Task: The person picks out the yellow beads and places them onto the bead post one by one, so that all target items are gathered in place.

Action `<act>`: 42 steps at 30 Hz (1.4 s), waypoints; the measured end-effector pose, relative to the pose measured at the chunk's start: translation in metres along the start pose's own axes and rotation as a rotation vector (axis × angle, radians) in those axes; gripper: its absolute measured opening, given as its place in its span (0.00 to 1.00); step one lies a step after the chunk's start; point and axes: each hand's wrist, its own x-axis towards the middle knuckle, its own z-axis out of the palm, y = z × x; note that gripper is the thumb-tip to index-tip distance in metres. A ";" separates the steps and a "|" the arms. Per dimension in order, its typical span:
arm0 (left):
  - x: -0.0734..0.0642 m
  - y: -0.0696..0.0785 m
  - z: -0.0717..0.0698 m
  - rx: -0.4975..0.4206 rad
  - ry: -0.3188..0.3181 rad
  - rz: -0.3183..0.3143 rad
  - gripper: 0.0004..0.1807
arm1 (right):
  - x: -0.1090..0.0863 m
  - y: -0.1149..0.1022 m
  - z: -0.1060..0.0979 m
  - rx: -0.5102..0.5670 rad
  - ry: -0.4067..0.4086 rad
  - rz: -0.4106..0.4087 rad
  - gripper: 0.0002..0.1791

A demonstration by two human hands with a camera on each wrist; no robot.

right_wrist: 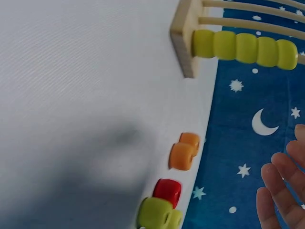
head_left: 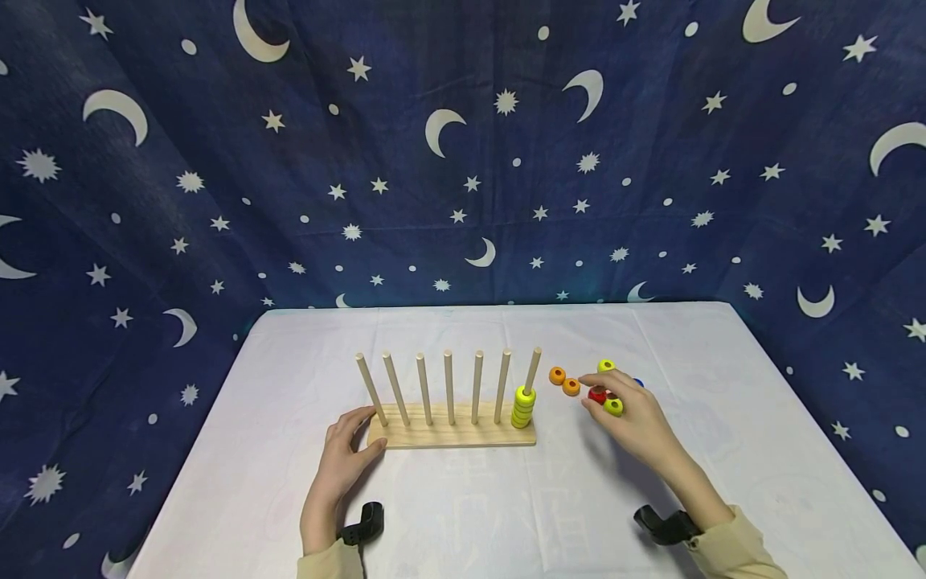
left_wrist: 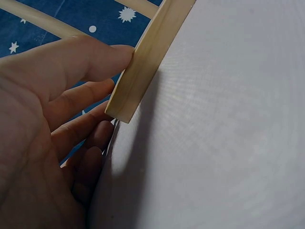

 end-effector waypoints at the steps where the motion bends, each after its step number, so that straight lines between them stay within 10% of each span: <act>1: 0.000 0.000 0.000 -0.001 0.002 0.000 0.30 | -0.001 0.002 0.000 -0.004 -0.003 0.004 0.17; 42: 0.000 -0.001 0.001 -0.011 0.014 0.008 0.30 | -0.010 0.064 0.005 -0.212 -0.189 0.141 0.19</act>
